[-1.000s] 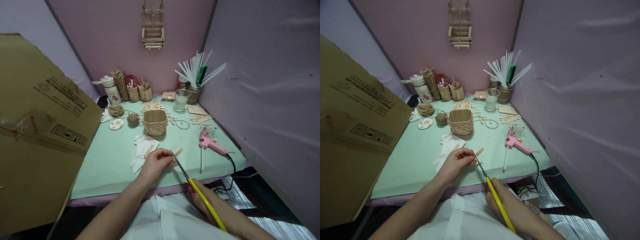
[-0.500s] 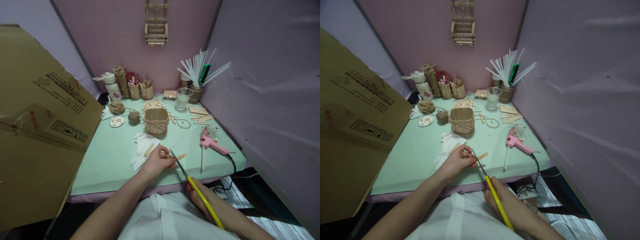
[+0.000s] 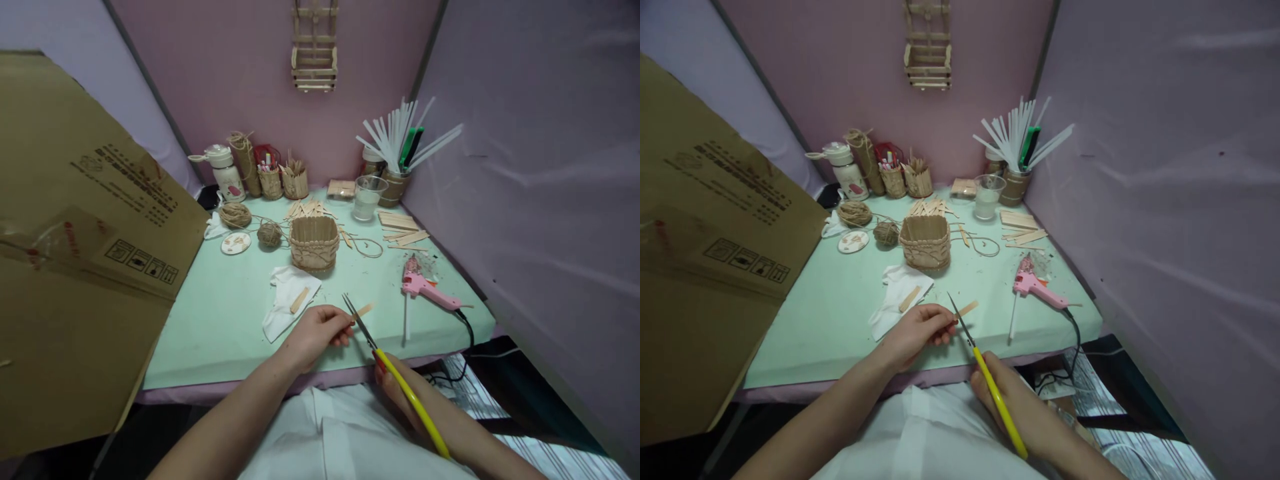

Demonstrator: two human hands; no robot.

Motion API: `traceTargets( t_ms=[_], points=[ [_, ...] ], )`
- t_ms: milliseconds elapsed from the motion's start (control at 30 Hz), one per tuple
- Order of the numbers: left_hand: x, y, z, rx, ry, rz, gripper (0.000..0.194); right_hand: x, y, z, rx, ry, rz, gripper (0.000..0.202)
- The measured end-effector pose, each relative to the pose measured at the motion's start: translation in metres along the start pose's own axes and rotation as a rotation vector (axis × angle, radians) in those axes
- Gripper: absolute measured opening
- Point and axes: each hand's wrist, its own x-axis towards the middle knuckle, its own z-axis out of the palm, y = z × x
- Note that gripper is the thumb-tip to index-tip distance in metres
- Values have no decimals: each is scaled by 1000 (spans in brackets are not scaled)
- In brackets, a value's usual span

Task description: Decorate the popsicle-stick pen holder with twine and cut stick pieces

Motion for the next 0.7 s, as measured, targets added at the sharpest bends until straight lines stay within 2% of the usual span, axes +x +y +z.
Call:
traceTargets(
  t_ms=[167, 400, 700],
  points=[
    [1, 0, 5, 26, 35, 52, 20, 0, -1, 1, -55, -45, -12, 39],
    [-2, 2, 8, 32, 52, 72, 19, 2, 10, 5, -34, -90, -80, 38],
    [-1, 1, 7, 32, 41, 62, 18, 2, 5, 3, -48, -86, -30, 42]
  ],
)
